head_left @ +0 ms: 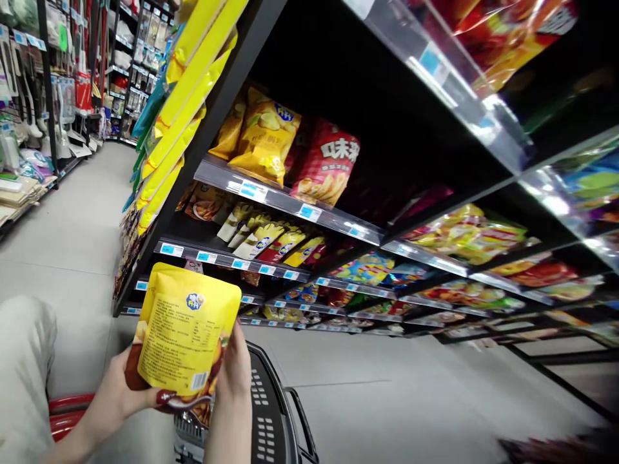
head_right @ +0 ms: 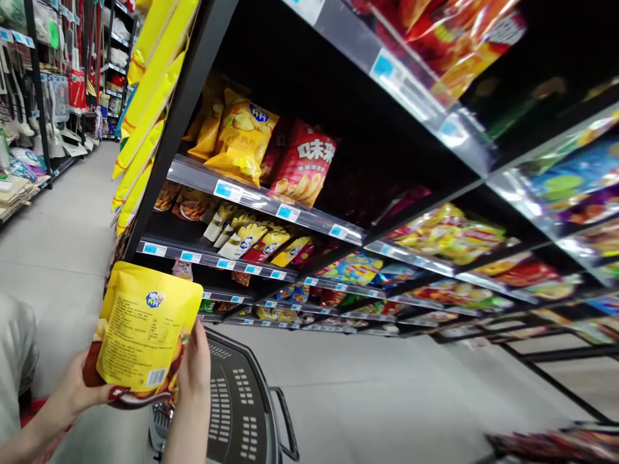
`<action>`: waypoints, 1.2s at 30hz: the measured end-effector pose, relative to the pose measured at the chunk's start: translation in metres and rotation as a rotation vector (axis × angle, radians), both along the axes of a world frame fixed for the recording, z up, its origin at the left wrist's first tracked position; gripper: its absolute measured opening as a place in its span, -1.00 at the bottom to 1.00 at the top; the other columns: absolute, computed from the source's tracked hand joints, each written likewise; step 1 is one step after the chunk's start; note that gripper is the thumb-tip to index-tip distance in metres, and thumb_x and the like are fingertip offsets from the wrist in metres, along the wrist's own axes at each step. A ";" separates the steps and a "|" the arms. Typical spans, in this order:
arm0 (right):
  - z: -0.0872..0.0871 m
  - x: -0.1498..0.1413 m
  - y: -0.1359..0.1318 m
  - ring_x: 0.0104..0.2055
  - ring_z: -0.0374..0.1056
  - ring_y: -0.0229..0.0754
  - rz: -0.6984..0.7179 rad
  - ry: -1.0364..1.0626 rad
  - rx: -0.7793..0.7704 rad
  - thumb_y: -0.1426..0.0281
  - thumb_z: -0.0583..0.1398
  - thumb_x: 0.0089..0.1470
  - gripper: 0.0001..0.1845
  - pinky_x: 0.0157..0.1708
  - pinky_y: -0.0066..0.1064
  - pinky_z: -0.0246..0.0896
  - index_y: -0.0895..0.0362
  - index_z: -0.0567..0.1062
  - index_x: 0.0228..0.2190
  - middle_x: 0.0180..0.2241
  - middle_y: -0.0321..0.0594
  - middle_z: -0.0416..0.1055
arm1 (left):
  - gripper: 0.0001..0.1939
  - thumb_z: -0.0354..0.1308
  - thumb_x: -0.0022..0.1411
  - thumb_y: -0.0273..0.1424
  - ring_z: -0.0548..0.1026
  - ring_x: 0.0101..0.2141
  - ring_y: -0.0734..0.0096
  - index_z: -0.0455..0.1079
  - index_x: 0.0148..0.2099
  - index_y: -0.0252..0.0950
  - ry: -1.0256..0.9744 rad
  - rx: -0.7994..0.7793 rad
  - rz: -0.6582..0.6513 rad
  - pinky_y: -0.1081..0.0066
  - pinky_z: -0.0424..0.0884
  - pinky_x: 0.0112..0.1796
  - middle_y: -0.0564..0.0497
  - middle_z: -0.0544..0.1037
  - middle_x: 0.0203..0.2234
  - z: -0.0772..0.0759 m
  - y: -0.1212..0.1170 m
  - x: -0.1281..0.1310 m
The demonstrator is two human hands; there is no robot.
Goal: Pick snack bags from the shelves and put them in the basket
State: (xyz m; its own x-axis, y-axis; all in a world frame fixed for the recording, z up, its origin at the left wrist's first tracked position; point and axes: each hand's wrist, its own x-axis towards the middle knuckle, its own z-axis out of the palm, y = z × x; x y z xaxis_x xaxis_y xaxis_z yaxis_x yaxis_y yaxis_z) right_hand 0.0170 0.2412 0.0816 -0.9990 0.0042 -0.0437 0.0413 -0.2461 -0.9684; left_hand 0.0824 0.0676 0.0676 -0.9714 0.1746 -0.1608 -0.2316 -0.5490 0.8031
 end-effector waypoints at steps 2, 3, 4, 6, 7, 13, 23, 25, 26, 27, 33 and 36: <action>-0.012 0.006 0.001 0.05 0.42 0.11 0.051 -0.084 -0.125 -0.15 0.21 -0.07 -0.43 -0.01 -0.06 0.36 -0.01 0.58 -0.19 -0.07 -0.15 0.54 | -0.44 0.47 -0.16 -0.29 0.53 -0.03 -0.04 0.45 -0.08 -0.34 -0.001 -0.066 0.046 0.18 0.48 -0.02 -0.15 0.62 -0.10 -0.004 -0.007 -0.005; -0.018 0.011 0.001 0.09 0.38 0.10 0.078 -0.108 -0.141 -0.10 0.28 -0.12 -0.43 0.03 -0.08 0.35 -0.03 0.57 -0.15 0.00 -0.18 0.51 | -0.44 0.47 -0.16 -0.29 0.54 -0.04 -0.03 0.46 -0.08 -0.34 -0.002 -0.090 0.058 0.19 0.49 -0.03 -0.15 0.63 -0.11 -0.006 -0.011 -0.008; -0.025 0.015 0.000 0.12 0.36 0.09 0.105 -0.115 -0.115 -0.03 0.35 -0.16 -0.42 0.06 -0.10 0.32 -0.05 0.54 -0.10 0.04 -0.19 0.48 | -0.44 0.47 -0.17 -0.29 0.55 -0.05 -0.03 0.46 -0.09 -0.34 -0.005 -0.107 0.062 0.20 0.50 -0.04 -0.15 0.63 -0.12 -0.008 -0.014 -0.011; -0.034 0.021 -0.005 0.13 0.34 0.08 0.160 -0.126 -0.017 0.14 0.44 -0.23 -0.35 0.13 -0.11 0.26 -0.03 0.50 -0.05 0.06 -0.18 0.46 | -0.44 0.48 -0.18 -0.29 0.56 -0.07 -0.02 0.46 -0.10 -0.34 -0.020 -0.132 0.050 0.21 0.51 -0.05 -0.14 0.64 -0.13 -0.013 -0.020 -0.015; -0.037 0.023 -0.009 0.13 0.34 0.08 0.175 -0.129 0.025 0.20 0.45 -0.23 -0.34 0.15 -0.10 0.23 0.00 0.48 -0.03 0.06 -0.16 0.47 | -0.45 0.48 -0.18 -0.28 0.56 -0.08 -0.02 0.46 -0.11 -0.34 -0.026 -0.148 0.044 0.23 0.51 -0.05 -0.14 0.64 -0.14 -0.015 -0.022 -0.016; -0.038 0.017 -0.022 0.10 0.37 0.12 0.148 -0.144 0.053 0.27 0.47 -0.27 -0.33 0.13 -0.06 0.26 0.08 0.43 -0.07 0.01 -0.07 0.49 | -0.46 0.46 -0.13 -0.27 0.55 -0.06 0.00 0.46 -0.08 -0.35 -0.014 -0.238 0.022 0.27 0.50 -0.06 -0.14 0.64 -0.12 -0.020 -0.030 -0.018; -0.033 0.023 -0.030 0.05 0.41 0.11 0.116 -0.111 0.029 0.29 0.46 -0.26 -0.36 0.07 -0.08 0.32 0.12 0.43 -0.09 -0.06 -0.07 0.54 | -0.48 0.50 -0.24 -0.27 0.59 -0.14 -0.03 0.55 -0.18 -0.38 -0.060 -0.191 0.125 0.26 0.54 -0.13 -0.14 0.67 -0.24 -0.009 -0.029 -0.014; -0.032 0.023 -0.030 0.05 0.41 0.11 0.118 -0.108 0.032 0.29 0.46 -0.25 -0.34 0.08 -0.08 0.31 0.12 0.43 -0.08 -0.03 -0.05 0.52 | -0.47 0.50 -0.25 -0.28 0.59 -0.14 -0.04 0.56 -0.17 -0.37 -0.056 -0.199 0.130 0.26 0.55 -0.13 -0.14 0.67 -0.24 -0.011 -0.030 -0.015; -0.031 0.023 -0.030 0.06 0.41 0.11 0.121 -0.105 0.032 0.28 0.45 -0.24 -0.34 0.08 -0.07 0.31 0.12 0.42 -0.07 -0.02 -0.04 0.51 | -0.46 0.50 -0.25 -0.29 0.59 -0.13 -0.04 0.55 -0.16 -0.37 -0.052 -0.197 0.121 0.26 0.55 -0.12 -0.14 0.67 -0.24 -0.012 -0.030 -0.016; -0.031 0.023 -0.030 0.06 0.41 0.11 0.124 -0.102 0.029 0.28 0.45 -0.24 -0.34 0.09 -0.07 0.31 0.12 0.42 -0.07 -0.01 -0.04 0.51 | -0.45 0.50 -0.24 -0.30 0.59 -0.13 -0.04 0.55 -0.14 -0.37 -0.049 -0.191 0.105 0.25 0.54 -0.12 -0.14 0.67 -0.23 -0.014 -0.031 -0.017; -0.030 0.025 -0.029 0.09 0.39 0.09 0.150 -0.092 0.009 0.30 0.44 -0.19 -0.36 0.12 -0.08 0.27 0.11 0.40 -0.05 -0.01 -0.08 0.50 | -0.48 0.50 -0.23 -0.32 0.59 -0.13 -0.01 0.56 -0.15 -0.36 -0.044 -0.184 0.110 0.29 0.54 -0.12 -0.14 0.67 -0.23 -0.012 -0.030 -0.017; -0.029 0.025 -0.030 0.09 0.39 0.09 0.148 -0.093 0.008 0.30 0.44 -0.19 -0.35 0.12 -0.07 0.28 0.12 0.40 -0.04 -0.01 -0.06 0.50 | -0.50 0.50 -0.24 -0.31 0.60 -0.15 0.00 0.56 -0.18 -0.37 -0.054 -0.204 0.138 0.31 0.54 -0.15 -0.14 0.68 -0.25 -0.005 -0.028 -0.014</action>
State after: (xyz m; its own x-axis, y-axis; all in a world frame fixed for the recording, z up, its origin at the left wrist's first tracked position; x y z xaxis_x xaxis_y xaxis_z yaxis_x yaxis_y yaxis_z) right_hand 0.0423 0.2110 0.0523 -0.9805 -0.1418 -0.1363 0.1658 -0.2230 -0.9606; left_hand 0.0682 0.0392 0.0628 -0.9728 -0.0005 -0.2314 -0.2113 -0.4062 0.8890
